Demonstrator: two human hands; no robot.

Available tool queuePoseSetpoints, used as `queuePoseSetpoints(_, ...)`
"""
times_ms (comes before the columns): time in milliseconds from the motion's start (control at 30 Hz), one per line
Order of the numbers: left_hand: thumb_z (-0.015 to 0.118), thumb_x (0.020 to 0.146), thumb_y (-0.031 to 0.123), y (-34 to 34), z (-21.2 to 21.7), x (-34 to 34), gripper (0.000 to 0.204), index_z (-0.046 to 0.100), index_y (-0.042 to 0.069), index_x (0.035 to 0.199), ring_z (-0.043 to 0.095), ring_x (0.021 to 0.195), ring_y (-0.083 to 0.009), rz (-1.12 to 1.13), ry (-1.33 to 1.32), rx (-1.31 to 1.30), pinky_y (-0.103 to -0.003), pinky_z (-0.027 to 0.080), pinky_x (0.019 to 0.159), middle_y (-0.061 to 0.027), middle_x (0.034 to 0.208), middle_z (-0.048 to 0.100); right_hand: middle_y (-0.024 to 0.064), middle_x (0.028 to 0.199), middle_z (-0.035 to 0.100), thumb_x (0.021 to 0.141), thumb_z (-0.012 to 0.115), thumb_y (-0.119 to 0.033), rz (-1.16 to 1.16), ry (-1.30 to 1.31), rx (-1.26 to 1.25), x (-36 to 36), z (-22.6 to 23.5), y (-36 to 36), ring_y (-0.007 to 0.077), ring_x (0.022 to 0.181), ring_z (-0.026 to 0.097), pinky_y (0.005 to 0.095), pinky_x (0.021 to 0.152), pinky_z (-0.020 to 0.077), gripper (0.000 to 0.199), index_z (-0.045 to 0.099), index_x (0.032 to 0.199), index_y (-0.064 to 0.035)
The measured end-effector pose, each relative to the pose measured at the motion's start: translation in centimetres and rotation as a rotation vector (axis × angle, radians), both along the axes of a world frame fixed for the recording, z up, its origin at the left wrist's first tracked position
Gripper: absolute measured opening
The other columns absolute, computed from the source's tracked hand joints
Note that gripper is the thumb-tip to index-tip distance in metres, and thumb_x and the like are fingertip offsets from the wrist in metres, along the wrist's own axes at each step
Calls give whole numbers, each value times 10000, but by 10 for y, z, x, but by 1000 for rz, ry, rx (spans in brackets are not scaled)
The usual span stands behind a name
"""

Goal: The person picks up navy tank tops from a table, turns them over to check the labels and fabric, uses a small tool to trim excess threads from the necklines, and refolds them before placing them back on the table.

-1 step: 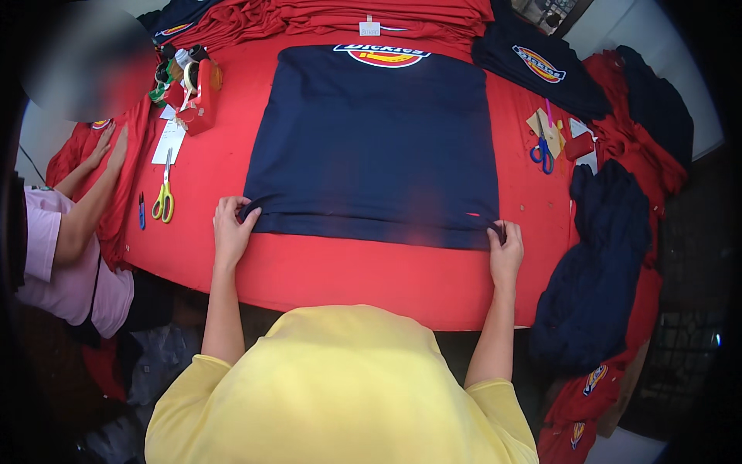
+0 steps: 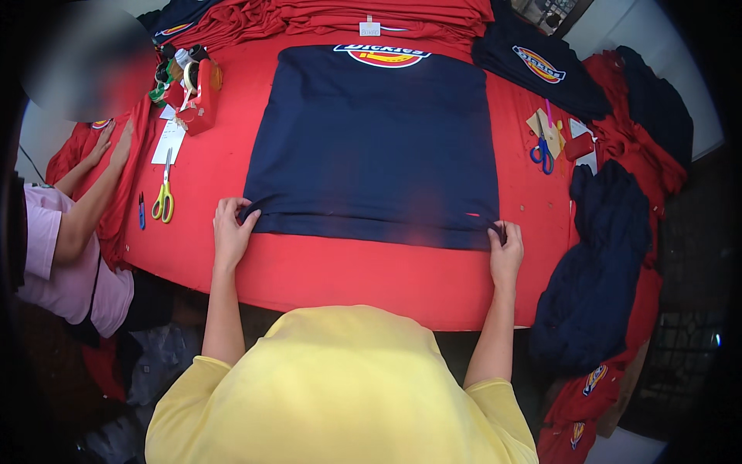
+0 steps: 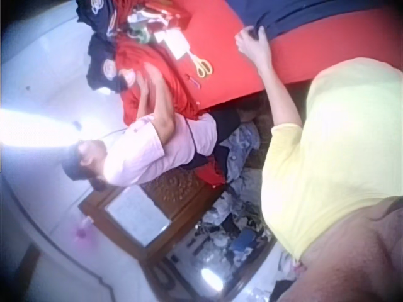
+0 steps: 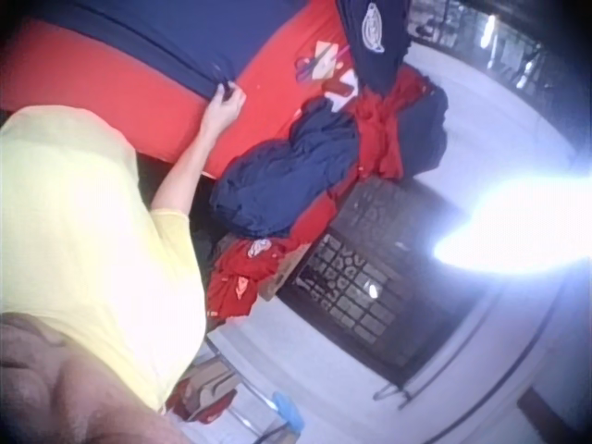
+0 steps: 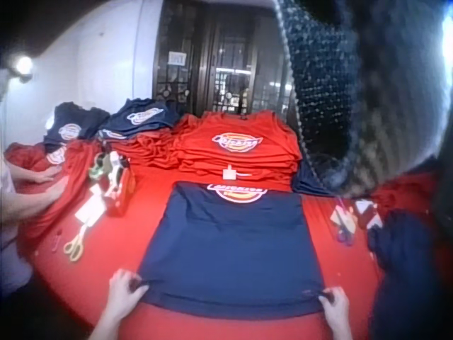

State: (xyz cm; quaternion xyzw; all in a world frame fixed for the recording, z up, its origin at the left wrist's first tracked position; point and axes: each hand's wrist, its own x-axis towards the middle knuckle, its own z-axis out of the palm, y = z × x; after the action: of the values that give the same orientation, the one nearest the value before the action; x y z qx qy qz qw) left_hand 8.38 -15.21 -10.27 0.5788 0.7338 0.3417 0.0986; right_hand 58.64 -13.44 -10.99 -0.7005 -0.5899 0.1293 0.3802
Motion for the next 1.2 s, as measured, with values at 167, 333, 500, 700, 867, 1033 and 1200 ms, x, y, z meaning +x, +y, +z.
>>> queuePoseSetpoints(167, 731, 760, 164, -5, 12, 40, 214, 638, 95, 940, 530, 961, -254, -86, 212, 227, -406, 384, 806, -55, 958, 568, 110, 914, 578, 843, 654, -121, -35, -37, -44, -9, 10, -2, 241, 840, 586, 320, 766, 453, 188, 598, 956, 19)
queuePoseSetpoints(333, 724, 748, 138, 11, 6, 105, 178, 653, 100, 907, 543, 894, -216, -428, 196, 272, -360, 392, 780, -30, 906, 586, 126, 885, 586, 860, 650, -155, -53, -74, -66, -11, 9, 7, 244, 841, 586, 326, 769, 446, 208, 586, 941, 26)
queuePoseSetpoints(500, 672, 822, 109, 11, 3, 88, 104, 612, 25, 825, 567, 720, -265, -358, -206, 193, -354, 450, 661, -81, 798, 587, 136, 891, 592, 856, 651, -134, -52, -93, -101, -2, 2, 5, 242, 843, 583, 322, 777, 440, 198, 581, 952, 25)
queuePoseSetpoints(700, 611, 911, 207, -37, 14, -42, 207, 617, 5, 958, 561, 767, -177, 427, -366, 56, -322, 462, 694, -81, 839, 593, 105, 889, 570, 806, 637, -25, 83, 45, -180, 3, 18, 4, 238, 826, 577, 327, 774, 447, 134, 569, 911, 25)
queuePoseSetpoints(867, 653, 814, 116, -7, -5, 8, 337, 577, 38, 1133, 553, 899, -265, -25, 111, 122, -326, 434, 815, -124, 970, 560, 105, 874, 545, 763, 580, 48, 232, 50, -262, 7, 27, 14, 228, 869, 552, 304, 846, 422, 132, 557, 889, 18)
queuePoseSetpoints(1033, 361, 584, -172, -33, 0, -12, 558, 609, -3, 1055, 529, 1014, -240, -85, -532, 207, -305, 438, 886, -120, 1128, 466, 11, 788, 514, 753, 405, 81, 7, 342, -175, 81, 27, -29, 93, 608, 462, 222, 567, 377, 244, 561, 902, -33)
queuePoseSetpoints(1200, 502, 744, 60, -104, 120, -76, 218, 589, -42, 916, 597, 1038, -276, -655, -624, 32, -350, 475, 890, -184, 1056, 609, 119, 740, 612, 789, 636, -54, 574, 1176, 57, 101, 93, -101, 153, 464, 516, 254, 479, 451, 123, 581, 881, 6)
